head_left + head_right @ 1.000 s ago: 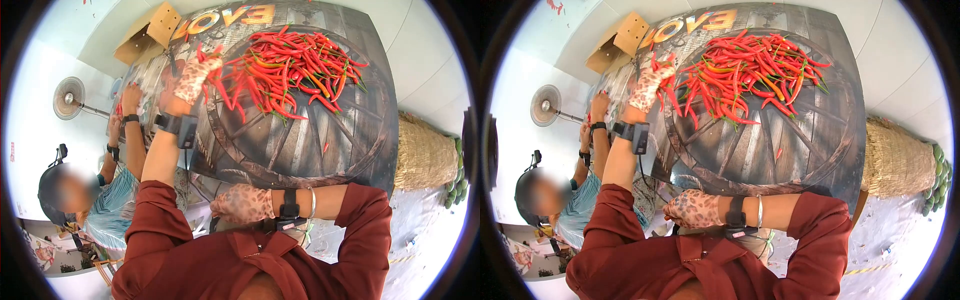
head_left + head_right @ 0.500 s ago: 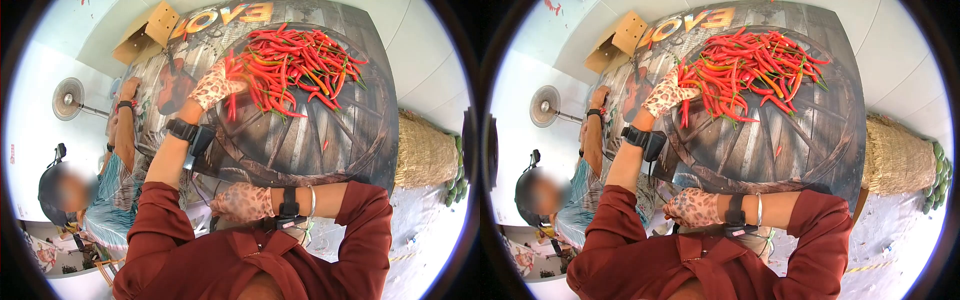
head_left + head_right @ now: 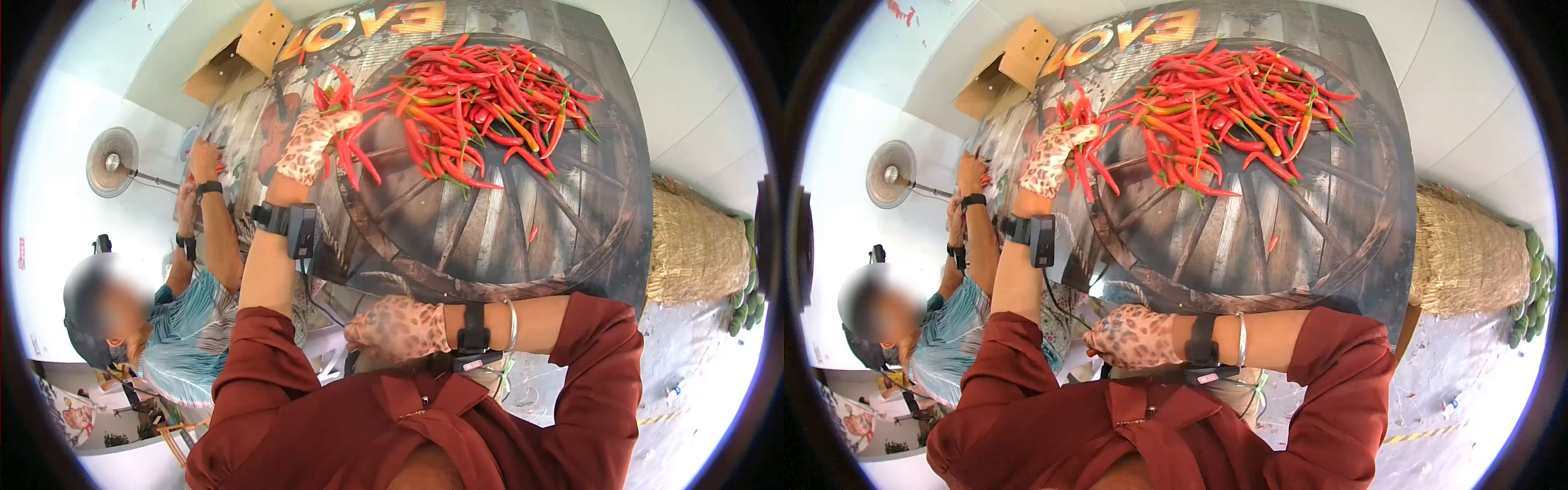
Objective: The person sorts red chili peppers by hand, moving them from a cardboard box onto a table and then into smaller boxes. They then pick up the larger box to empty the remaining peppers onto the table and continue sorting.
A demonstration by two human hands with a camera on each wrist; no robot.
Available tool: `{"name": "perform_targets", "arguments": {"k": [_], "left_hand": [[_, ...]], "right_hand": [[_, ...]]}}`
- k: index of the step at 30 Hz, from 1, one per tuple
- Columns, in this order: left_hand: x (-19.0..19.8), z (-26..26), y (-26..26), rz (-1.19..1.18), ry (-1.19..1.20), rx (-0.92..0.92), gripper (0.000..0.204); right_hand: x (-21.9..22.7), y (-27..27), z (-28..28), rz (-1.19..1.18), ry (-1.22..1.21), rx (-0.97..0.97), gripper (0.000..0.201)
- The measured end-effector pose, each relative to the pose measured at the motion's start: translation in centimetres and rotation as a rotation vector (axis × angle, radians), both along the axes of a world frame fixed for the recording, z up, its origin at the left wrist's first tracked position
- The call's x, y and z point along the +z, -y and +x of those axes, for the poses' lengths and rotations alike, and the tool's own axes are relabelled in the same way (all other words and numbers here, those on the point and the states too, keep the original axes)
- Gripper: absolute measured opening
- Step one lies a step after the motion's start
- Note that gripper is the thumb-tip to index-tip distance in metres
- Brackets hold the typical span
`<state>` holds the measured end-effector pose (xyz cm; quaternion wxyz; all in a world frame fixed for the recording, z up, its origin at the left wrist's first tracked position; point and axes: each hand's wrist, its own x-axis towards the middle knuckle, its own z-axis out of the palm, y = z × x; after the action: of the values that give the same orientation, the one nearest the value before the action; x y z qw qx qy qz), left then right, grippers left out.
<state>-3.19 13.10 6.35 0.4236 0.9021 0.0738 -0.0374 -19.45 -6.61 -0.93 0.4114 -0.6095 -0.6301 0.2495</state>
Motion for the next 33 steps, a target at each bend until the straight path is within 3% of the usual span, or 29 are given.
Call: {"name": "perform_targets", "arguments": {"k": [1, 2, 6, 10, 12, 14, 15, 16, 17, 20, 22, 24, 26, 27, 30, 31, 32, 33], "left_hand": [[-3.3, 0.4, -3.5, -0.197, 0.226, -0.169, 0.029], [-3.1, 0.1, -3.4, -0.196, 0.227, -0.166, 0.029], [-1.7, -2.5, -2.0, -0.533, 0.239, 0.079, 0.03], [0.3, -4.3, 0.6, -0.828, 0.251, 0.244, 0.034], [0.7, -4.7, 0.6, -0.942, 0.251, 0.287, 0.037], [0.7, -5.1, -0.1, -0.963, 0.24, 0.248, 0.038], [1.3, -5.6, 0.0, -0.974, 0.248, 0.254, 0.038], [2.2, -6.3, 0.2, -0.918, 0.221, 0.258, 0.032], [2.8, -6.8, 0.5, -0.863, 0.191, 0.259, 0.027], [3.1, -7.2, 1.5, -0.941, 0.204, 0.201, 0.036], [2.4, -6.4, 1.9, -0.967, 0.154, 0.142, 0.034], [1.9, -5.8, 2.7, -0.989, 0.104, 0.078, 0.033], [1.3, -5.4, 3.9, -0.816, 0.074, 0.008, 0.028], [-1.5, -4.6, 3.8, -0.682, 0.218, -0.002, 0.031], [1.8, -7.0, 6.8, -0.579, 0.087, -0.02, 0.034], [-0.5, -6.8, 6.3, -0.578, 0.263, -0.199, 0.035], [-2.1, -6.2, 5.7, -0.582, 0.262, -0.2, 0.035], [-3.3, -5.5, 5.1, -0.328, 0.438, -0.354, 0.032]], "right_hand": [[-0.2, -0.1, 0.0, -0.041, -0.036, 0.008, 0.02], [-0.4, -0.3, -0.1, -0.082, -0.071, 0.018, 0.02], [-1.4, -0.6, -0.9, -0.057, -0.195, -0.068, 0.021], [1.7, -0.3, 1.0, 0.031, -0.275, -0.209, 0.021], [3.6, 0.3, 2.2, 0.027, -0.4, -0.395, 0.018], [4.8, 1.0, 3.7, 0.246, -0.353, -0.544, 0.017], [5.6, 1.4, 4.3, 0.235, -0.47, -0.64, 0.016], [6.2, 2.1, 5.6, 0.164, -0.445, -0.715, 0.018], [6.8, 3.0, 6.9, 0.294, -0.219, -0.762, 0.02], [7.3, 3.3, 8.4, 0.483, -0.756, -1.052, 0.022], [5.7, 3.3, 9.9, 0.618, -0.987, -1.001, 0.023], [4.7, 4.3, 10.9, 0.602, -1.051, -0.938, 0.02], [5.1, 5.0, 11.1, 0.579, -1.117, -0.874, 0.018], [5.7, 4.8, 11.0, 0.642, -1.171, -0.888, 0.018], [7.4, 4.8, 11.1, 0.703, -1.155, -0.951, 0.017], [7.5, 5.5, 11.4, 0.632, -1.12, -0.915, 0.019], [7.6, 5.9, 11.8, 0.563, -1.086, -0.877, 0.021], [7.5, 6.1, 12.1, 0.617, -1.09, -0.943, 0.023]]}}
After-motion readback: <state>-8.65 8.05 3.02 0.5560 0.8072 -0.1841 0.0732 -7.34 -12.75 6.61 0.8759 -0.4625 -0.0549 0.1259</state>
